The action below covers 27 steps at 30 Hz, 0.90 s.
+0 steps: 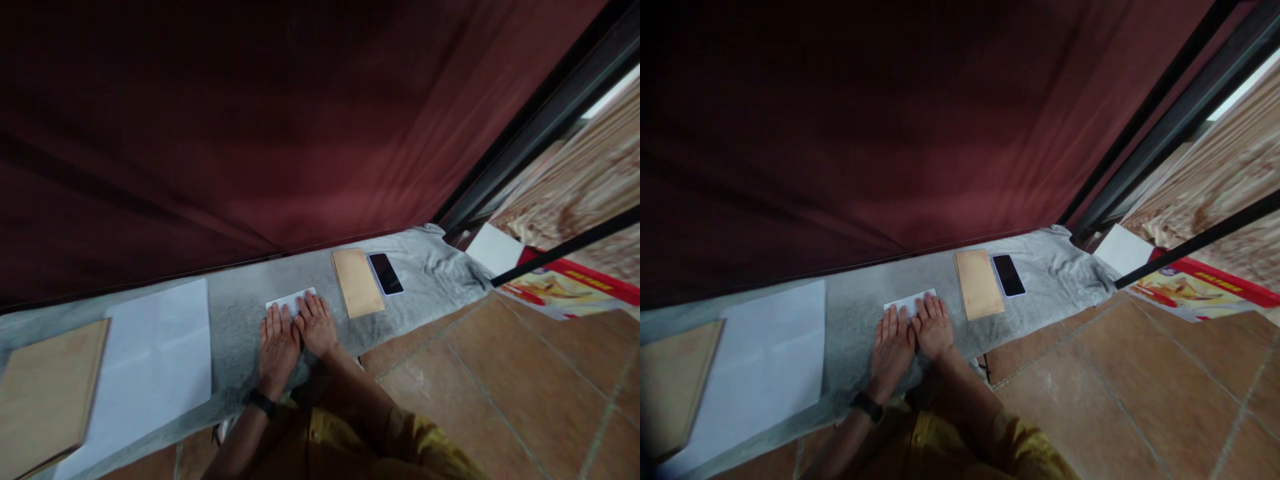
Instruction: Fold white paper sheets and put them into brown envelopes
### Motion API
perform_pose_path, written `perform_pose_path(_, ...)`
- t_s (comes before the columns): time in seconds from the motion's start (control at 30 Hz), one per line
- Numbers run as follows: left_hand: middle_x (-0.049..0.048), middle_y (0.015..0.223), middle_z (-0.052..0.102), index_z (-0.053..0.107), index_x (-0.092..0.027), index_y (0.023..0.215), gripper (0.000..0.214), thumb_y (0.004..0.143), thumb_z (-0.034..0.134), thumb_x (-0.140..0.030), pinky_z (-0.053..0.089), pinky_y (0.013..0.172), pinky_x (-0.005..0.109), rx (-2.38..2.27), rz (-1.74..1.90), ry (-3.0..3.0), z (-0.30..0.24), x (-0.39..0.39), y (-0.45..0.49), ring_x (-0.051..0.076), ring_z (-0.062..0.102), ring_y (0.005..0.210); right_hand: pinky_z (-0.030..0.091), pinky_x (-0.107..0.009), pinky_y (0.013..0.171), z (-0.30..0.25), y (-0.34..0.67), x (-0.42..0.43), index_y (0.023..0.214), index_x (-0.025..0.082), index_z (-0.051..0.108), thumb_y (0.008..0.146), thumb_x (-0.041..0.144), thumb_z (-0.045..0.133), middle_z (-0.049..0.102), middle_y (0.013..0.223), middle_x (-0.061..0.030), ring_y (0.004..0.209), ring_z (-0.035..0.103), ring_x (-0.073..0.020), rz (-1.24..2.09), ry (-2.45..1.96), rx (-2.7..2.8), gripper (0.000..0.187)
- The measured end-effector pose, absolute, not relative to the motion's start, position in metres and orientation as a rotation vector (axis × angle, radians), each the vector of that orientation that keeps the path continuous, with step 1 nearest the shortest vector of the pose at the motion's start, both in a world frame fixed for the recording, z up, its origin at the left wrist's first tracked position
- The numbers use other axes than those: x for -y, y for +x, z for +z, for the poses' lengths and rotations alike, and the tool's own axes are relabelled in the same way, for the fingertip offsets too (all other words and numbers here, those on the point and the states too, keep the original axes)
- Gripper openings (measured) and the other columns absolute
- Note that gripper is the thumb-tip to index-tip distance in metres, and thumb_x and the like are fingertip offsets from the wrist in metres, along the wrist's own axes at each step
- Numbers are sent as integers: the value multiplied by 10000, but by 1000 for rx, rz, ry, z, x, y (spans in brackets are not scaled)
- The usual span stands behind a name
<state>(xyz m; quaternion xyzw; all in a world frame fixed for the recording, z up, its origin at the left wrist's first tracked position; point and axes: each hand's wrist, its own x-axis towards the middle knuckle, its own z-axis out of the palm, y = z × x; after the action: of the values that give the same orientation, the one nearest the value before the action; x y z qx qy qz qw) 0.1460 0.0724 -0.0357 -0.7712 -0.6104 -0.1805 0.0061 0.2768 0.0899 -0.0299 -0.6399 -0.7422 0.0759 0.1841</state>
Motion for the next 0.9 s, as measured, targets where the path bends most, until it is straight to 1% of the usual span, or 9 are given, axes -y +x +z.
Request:
perform_pose_path(0.1,260,1630,301,385,-63,1527,565,1000,348,-262,299,1203,576,1932,-589,-2380,-35,-72,147,344,221,1549,290,-514,1211,-31,274,-92,1543,175,424,1052,415,449,322,1642,-154,1508,334,-286,178,-1844,2067,548)
perform_pose_path(0.2,270,1642,262,377,-78,1532,579,994,390,-292,309,1186,601,1955,-638,-2325,-36,-72,148,377,214,1546,299,-505,1208,-31,272,-93,1538,166,433,1051,424,444,322,1643,-157,1502,345,-287,175,-1860,2039,552)
perform_pose_path(0.3,281,1639,260,374,-77,1535,592,987,415,-299,309,1178,615,1946,-669,-2320,-36,-73,148,398,212,1542,308,-472,1211,-29,276,-94,1519,139,460,1053,426,430,356,1629,-158,1496,354,-279,178,-1878,2003,549)
perform_pose_path(0.4,283,1640,256,389,-65,1529,595,985,418,-304,299,1184,609,1972,-662,-2326,-35,-73,149,403,204,1543,304,-456,1217,-22,290,-94,1503,99,474,1050,379,428,410,1601,-162,1483,370,-280,166,-1898,1977,535)
perform_pose_path(0.53,269,1651,238,404,-62,1527,602,983,425,-317,284,1194,602,2020,-640,-2333,-33,-72,150,398,206,1543,331,-449,1198,-10,328,-91,1486,143,501,1029,299,453,440,1588,-132,1474,373,-264,98,-1924,1936,485)
perform_pose_path(0.6,270,1648,245,408,-62,1525,600,986,424,-325,285,1193,607,2009,-646,-2338,-32,-72,150,404,215,1539,340,-431,1191,-7,351,-88,1481,126,500,1024,286,457,453,1577,-142,1476,366,-261,39,-1959,1875,486)
perform_pose_path(0.73,267,1633,289,423,-60,1513,591,1006,398,-365,288,1197,602,1939,-717,-2356,-33,-72,147,401,228,1536,375,-413,1163,-10,393,-76,1441,87,526,1021,285,459,519,1509,-180,1421,433,-262,-47,-1987,1746,469)
perform_pose_path(0.9,222,1633,320,439,-107,1504,570,1013,405,-396,268,1202,630,1855,-931,-2370,-31,-73,139,391,224,1538,444,-466,1081,-28,426,-47,1430,136,524,1002,289,457,571,1422,-182,1308,514,-281,-52,-1968,1543,460)
